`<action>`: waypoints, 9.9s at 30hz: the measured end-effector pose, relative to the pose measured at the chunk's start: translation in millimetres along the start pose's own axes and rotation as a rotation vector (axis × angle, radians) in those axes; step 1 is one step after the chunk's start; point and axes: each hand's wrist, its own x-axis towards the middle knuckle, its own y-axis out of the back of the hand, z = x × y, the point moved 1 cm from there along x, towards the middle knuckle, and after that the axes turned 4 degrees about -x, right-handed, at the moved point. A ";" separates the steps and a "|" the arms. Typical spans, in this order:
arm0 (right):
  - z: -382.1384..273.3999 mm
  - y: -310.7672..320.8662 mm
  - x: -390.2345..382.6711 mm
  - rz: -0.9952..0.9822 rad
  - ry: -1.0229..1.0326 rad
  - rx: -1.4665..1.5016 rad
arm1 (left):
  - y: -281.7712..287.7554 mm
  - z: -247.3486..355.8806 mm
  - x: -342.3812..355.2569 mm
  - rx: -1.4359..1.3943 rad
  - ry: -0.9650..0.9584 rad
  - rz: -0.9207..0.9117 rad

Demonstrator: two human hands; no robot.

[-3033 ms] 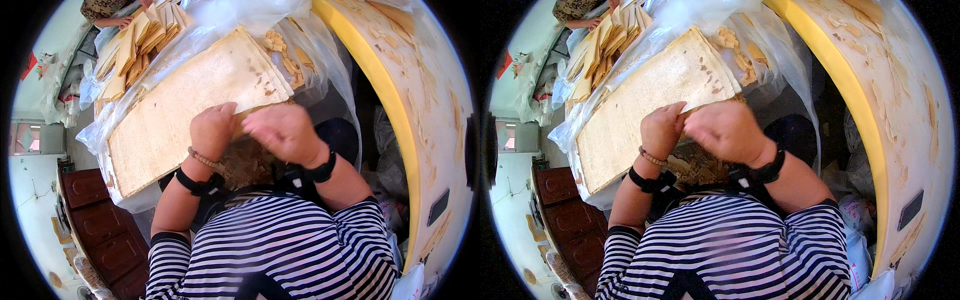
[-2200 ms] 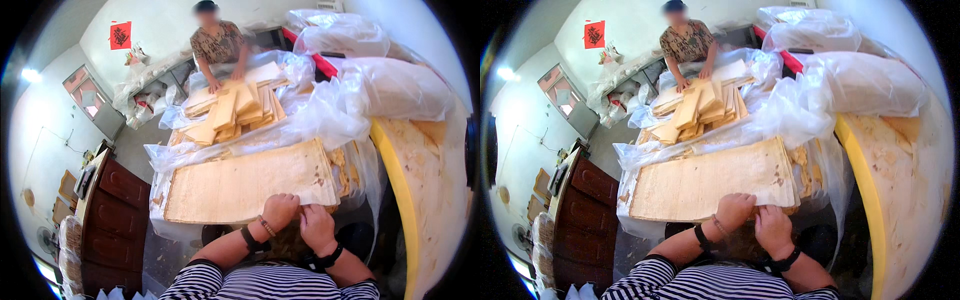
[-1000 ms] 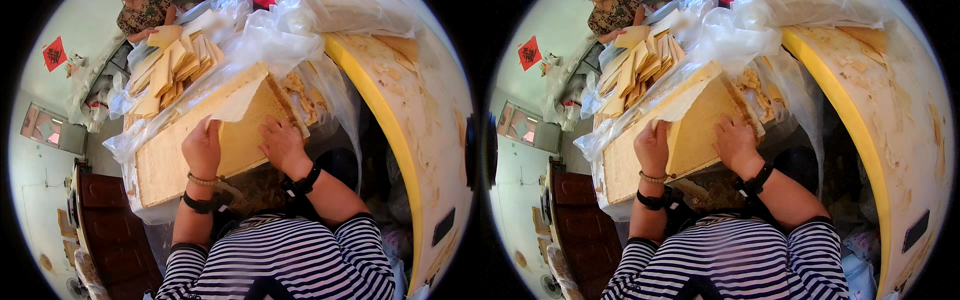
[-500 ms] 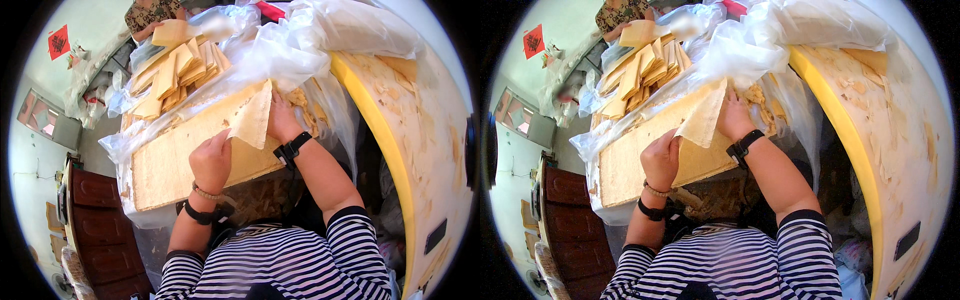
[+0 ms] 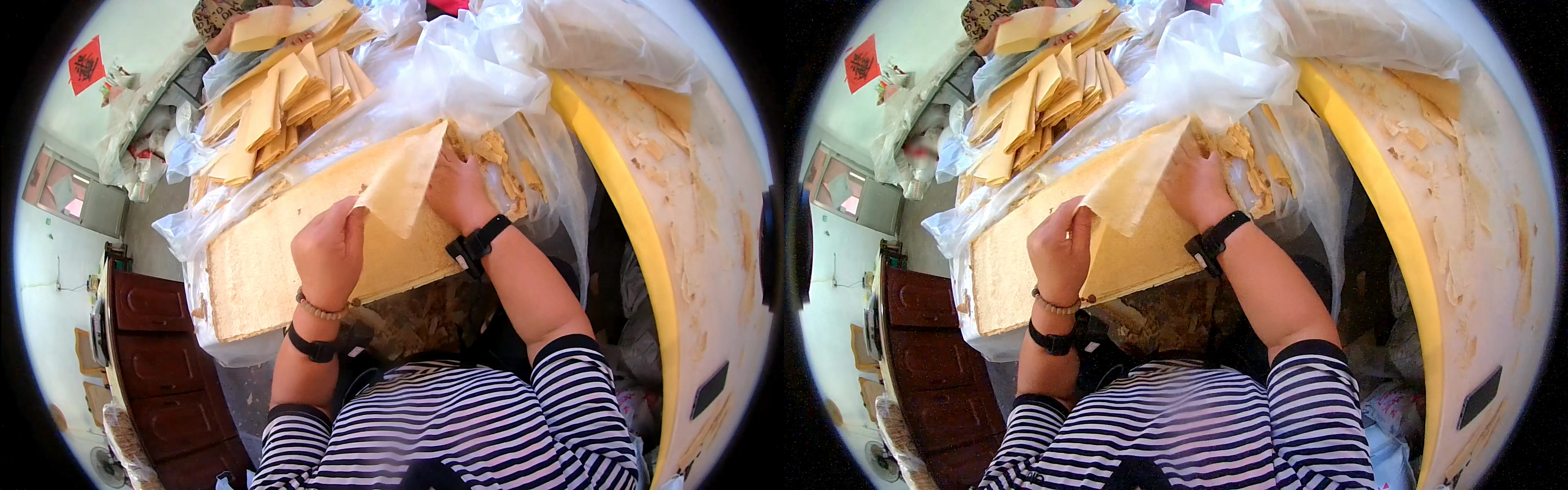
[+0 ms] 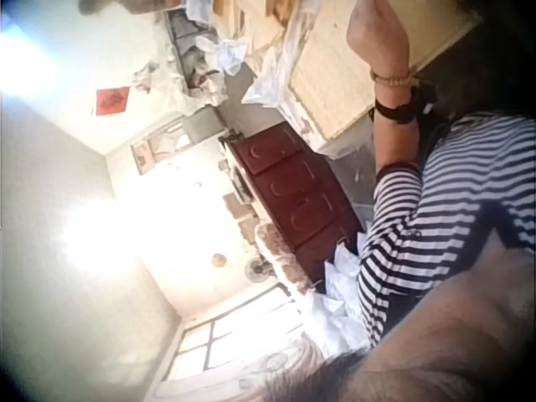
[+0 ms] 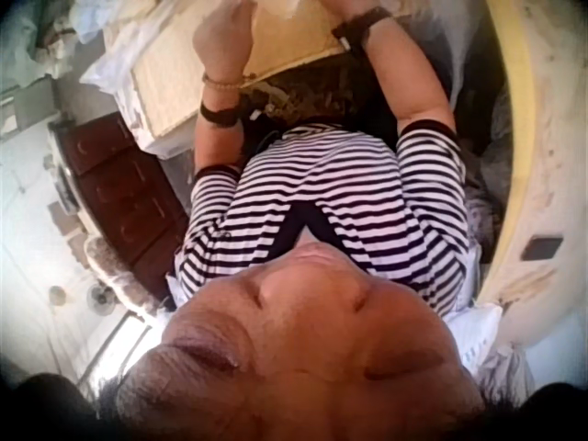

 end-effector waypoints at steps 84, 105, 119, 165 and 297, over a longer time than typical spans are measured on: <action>-16.2 44.9 -87.1 0.278 -1.025 1.971 | 140.9 -213.8 -249.3 -1.142 1.252 0.805; -41.8 54.1 -89.6 0.378 -0.942 1.790 | 134.7 -195.3 -249.8 -0.887 1.159 0.908; -346.6 99.6 1.8 0.060 0.347 1.051 | 108.0 -161.1 -237.0 -1.034 1.142 0.633; -5.0 59.8 -96.9 -0.266 -0.317 1.390 | 43.3 -124.1 -95.0 -0.507 -0.187 -0.483; 28.4 55.4 45.8 -0.955 0.054 0.596 | -7.6 -114.0 -91.0 -0.009 0.604 -0.161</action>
